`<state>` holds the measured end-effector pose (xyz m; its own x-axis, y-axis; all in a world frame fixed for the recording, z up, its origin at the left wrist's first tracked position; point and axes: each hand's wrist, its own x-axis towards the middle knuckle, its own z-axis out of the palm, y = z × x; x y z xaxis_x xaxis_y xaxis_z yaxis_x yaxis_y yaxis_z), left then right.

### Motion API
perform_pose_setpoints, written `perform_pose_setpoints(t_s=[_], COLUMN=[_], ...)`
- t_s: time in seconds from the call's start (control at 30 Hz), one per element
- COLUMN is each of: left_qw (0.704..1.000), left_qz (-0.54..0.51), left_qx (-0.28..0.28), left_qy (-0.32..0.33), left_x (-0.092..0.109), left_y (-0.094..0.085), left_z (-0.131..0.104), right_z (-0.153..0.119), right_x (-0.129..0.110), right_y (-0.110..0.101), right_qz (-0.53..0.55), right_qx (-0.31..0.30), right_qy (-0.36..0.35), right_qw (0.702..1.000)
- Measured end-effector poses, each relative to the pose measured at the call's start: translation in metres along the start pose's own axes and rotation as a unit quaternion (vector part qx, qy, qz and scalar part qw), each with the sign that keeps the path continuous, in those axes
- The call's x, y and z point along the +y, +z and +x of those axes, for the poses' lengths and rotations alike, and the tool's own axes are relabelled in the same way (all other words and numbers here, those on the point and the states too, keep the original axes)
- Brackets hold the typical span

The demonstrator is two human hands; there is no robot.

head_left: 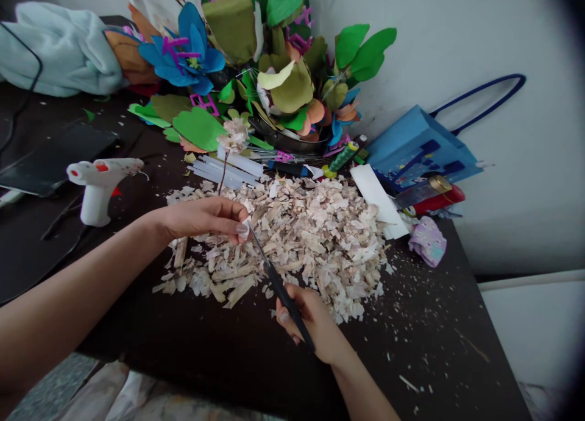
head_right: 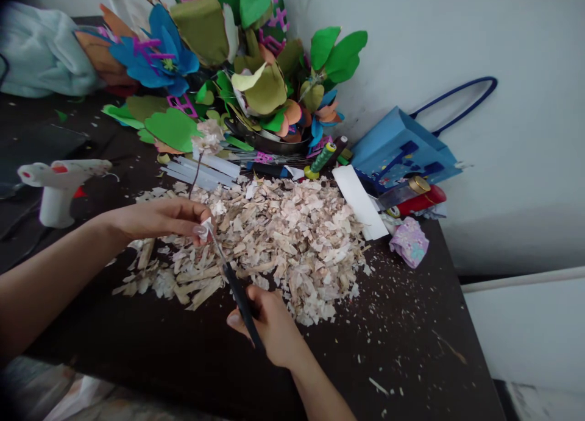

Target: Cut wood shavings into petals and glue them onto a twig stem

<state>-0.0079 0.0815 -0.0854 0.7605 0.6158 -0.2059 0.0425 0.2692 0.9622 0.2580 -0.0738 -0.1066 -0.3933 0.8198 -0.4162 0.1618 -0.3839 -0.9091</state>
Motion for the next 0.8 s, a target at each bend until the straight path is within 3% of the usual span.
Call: perform_pose_setpoints(t_s=[0.3, 0.6, 0.8], left_qw=[1.0, 1.0, 0.999], left_qz=[-0.004, -0.005, 0.003], left_qx=[0.004, -0.026, -0.039], left_qy=[-0.01, -0.017, -0.027], left_x=[0.003, 0.0, 0.001], left_y=[0.001, 0.0, -0.002], left_z=[0.0, -0.001, -0.003], right_z=[0.001, 0.001, -0.005], right_x=[0.003, -0.007, -0.006], right_y=[-0.002, -0.007, -0.018], right_qz=[0.022, -0.088, -0.03], right_qx=[-0.015, -0.031, -0.063], right_qy=[0.002, -0.039, -0.004], right_qw=[1.0, 0.995, 0.998])
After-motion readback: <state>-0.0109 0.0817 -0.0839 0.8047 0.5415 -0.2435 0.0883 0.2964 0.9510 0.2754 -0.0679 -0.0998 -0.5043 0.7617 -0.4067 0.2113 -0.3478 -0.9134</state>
